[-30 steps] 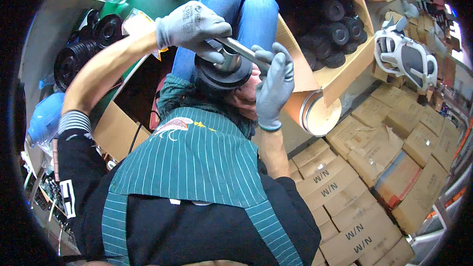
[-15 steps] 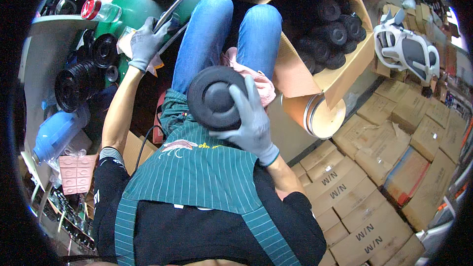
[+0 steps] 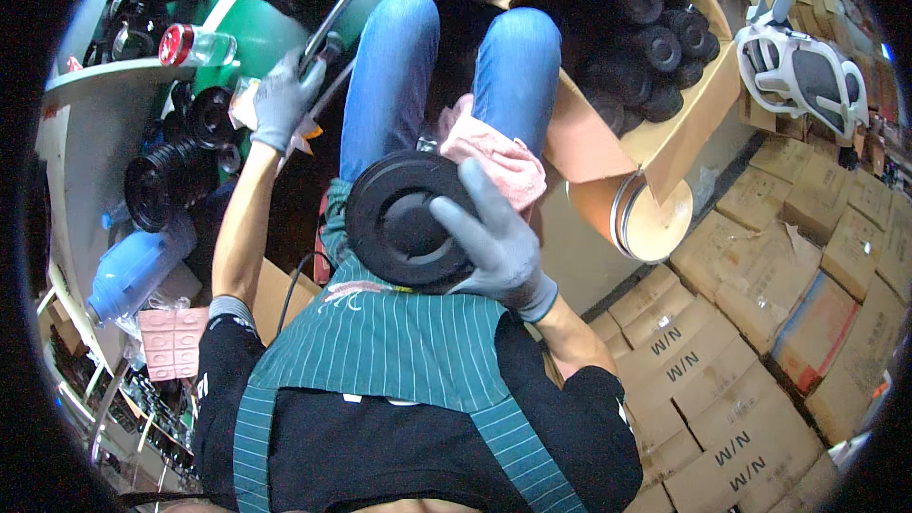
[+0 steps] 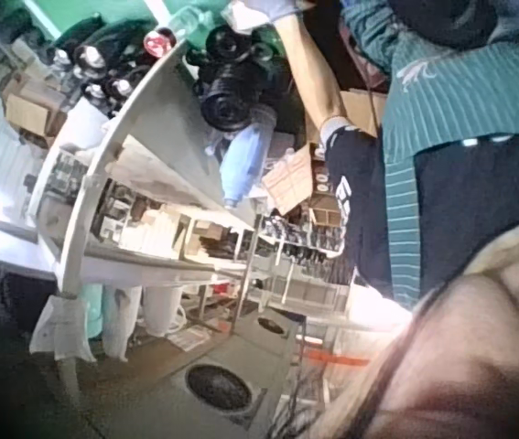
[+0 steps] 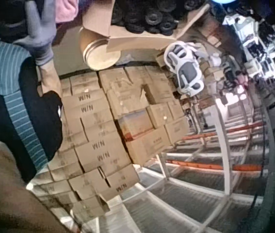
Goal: The person assembles black cylindrical containers by inserting metal rods into their bases and attaching black circular lids. The person handles the containers and lids one at a time, repeatedly inserting the rod and securing the lid before placing the assembled unit on the table.
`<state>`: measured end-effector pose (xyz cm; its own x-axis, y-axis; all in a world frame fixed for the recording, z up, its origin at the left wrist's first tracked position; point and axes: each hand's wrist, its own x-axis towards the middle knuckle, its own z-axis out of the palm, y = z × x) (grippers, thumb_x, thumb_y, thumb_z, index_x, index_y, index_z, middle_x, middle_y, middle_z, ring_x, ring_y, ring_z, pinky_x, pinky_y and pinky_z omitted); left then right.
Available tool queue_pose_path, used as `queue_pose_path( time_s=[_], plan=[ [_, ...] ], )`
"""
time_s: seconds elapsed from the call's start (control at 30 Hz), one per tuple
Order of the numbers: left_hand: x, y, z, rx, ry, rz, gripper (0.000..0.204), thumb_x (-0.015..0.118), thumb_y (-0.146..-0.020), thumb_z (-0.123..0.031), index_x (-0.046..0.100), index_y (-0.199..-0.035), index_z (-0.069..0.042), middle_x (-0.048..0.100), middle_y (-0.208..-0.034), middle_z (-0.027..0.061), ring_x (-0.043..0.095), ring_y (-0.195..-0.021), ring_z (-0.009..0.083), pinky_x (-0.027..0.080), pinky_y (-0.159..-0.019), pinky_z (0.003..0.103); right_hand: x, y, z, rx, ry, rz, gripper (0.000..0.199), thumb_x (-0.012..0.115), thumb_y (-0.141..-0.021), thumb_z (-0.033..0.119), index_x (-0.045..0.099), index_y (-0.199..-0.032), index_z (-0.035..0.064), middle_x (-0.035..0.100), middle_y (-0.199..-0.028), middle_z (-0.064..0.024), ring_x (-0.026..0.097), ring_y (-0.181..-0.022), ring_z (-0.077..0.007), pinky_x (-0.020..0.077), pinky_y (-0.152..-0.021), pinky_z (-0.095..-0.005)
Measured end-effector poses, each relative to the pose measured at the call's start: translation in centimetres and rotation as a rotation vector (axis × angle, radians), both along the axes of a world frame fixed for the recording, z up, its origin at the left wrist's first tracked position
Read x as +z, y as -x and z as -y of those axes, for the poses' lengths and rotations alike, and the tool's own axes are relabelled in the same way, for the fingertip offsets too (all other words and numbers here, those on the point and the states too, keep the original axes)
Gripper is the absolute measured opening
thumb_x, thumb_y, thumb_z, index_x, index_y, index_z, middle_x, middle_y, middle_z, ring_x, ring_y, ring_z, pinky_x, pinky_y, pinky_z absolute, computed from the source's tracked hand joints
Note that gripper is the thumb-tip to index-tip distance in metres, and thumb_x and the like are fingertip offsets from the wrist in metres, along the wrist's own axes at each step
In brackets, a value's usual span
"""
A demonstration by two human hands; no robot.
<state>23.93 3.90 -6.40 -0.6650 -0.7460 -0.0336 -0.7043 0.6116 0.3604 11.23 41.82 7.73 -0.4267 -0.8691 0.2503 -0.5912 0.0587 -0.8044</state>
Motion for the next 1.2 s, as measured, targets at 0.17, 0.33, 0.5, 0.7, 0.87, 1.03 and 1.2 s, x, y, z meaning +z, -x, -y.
queue_pose_path(
  time_s=[0.17,0.33,0.5,0.7,0.87,1.03,1.2],
  plan=[
    [5.2,-0.6,-3.1,-0.204,0.23,-0.404,0.06,0.084,-0.088,-0.03,0.065,-0.137,0.0,0.065,-0.137,0.0252,0.061,-0.131,0.0448,0.051,-0.108,0.052,1.1,5.4,1.7,-0.502,0.04,0.24,0.092,0.085,-0.089,0.059,0.056,-0.152,-0.0013,0.063,-0.151,-0.0198,0.067,-0.129,-0.0295,0.0535,-0.111,-0.0425],
    [10.4,-1.7,-8.4,-0.695,0.2,-0.714,0.063,0.095,-0.071,-0.033,0.071,-0.129,-0.023,0.05,-0.155,0.0269,0.052,-0.14,0.0508,0.044,-0.114,0.066,-6.5,10.0,2.4,-0.422,0.124,0.907,0.054,0.056,-0.113,0.044,0.055,-0.149,0.0038,0.067,-0.134,-0.0144,0.066,-0.117,-0.0214,0.0535,-0.107,-0.0354],
    [11.6,3.4,-7.3,-0.476,0.157,-0.938,0.075,0.098,-0.075,-0.036,0.054,-0.133,-0.017,0.039,-0.159,0.0368,0.047,-0.144,0.0577,0.044,-0.116,0.063,-3.8,11.1,10.5,-0.079,0.42,1.455,0.064,0.045,-0.116,0.05,0.035,-0.166,0.0116,0.049,-0.161,-0.0146,0.052,-0.143,-0.0307,0.0404,-0.125,-0.0456],
    [18.9,7.6,-0.3,-0.414,0.318,-0.794,0.065,0.102,-0.066,-0.016,0.069,-0.122,-0.015,0.05,-0.155,0.0291,0.057,-0.137,0.0456,0.052,-0.111,0.051,-0.9,14.7,17.3,-0.221,0.209,1.576,0.077,0.026,-0.114,0.066,0.039,-0.165,0.0098,0.058,-0.156,-0.017,0.058,-0.141,-0.0333,0.0459,-0.118,-0.0464],
    [22.2,14.7,12.7,-0.068,0.601,-0.742,0.065,0.099,-0.07,-0.02,0.069,-0.127,-0.011,0.062,-0.138,0.0233,0.06,-0.127,0.0431,0.051,-0.106,0.051,-2.0,16.0,16.0,-0.069,0.198,1.095,0.052,0.035,-0.119,0.03,0.044,-0.157,-0.0049,0.068,-0.139,-0.0254,0.071,-0.125,-0.0331,0.0561,-0.113,-0.0439],
    [18.0,19.6,30.5,-0.009,0.634,-0.411,0.06,0.095,-0.07,-0.03,0.075,-0.124,-0.017,0.064,-0.131,0.0223,0.06,-0.123,0.041,0.049,-0.105,0.052,-7.9,15.9,14.7,-0.021,0.101,1.247,0.054,0.032,-0.119,0.031,0.043,-0.158,-0.0055,0.067,-0.141,-0.0249,0.071,-0.125,-0.0343,0.056,-0.112,-0.0463],
    [10.8,24.9,37.3,-0.039,0.546,-0.341,0.07,0.095,-0.068,-0.036,0.073,-0.134,-0.025,0.064,-0.139,0.0207,0.06,-0.127,0.0426,0.05,-0.11,0.051,-8.8,15.9,16.6,0.086,-0.045,1.115,0.063,0.038,-0.118,0.039,0.046,-0.154,-0.0122,0.068,-0.139,-0.0255,0.068,-0.127,-0.0343,0.0498,-0.115,-0.0448]
  ],
)
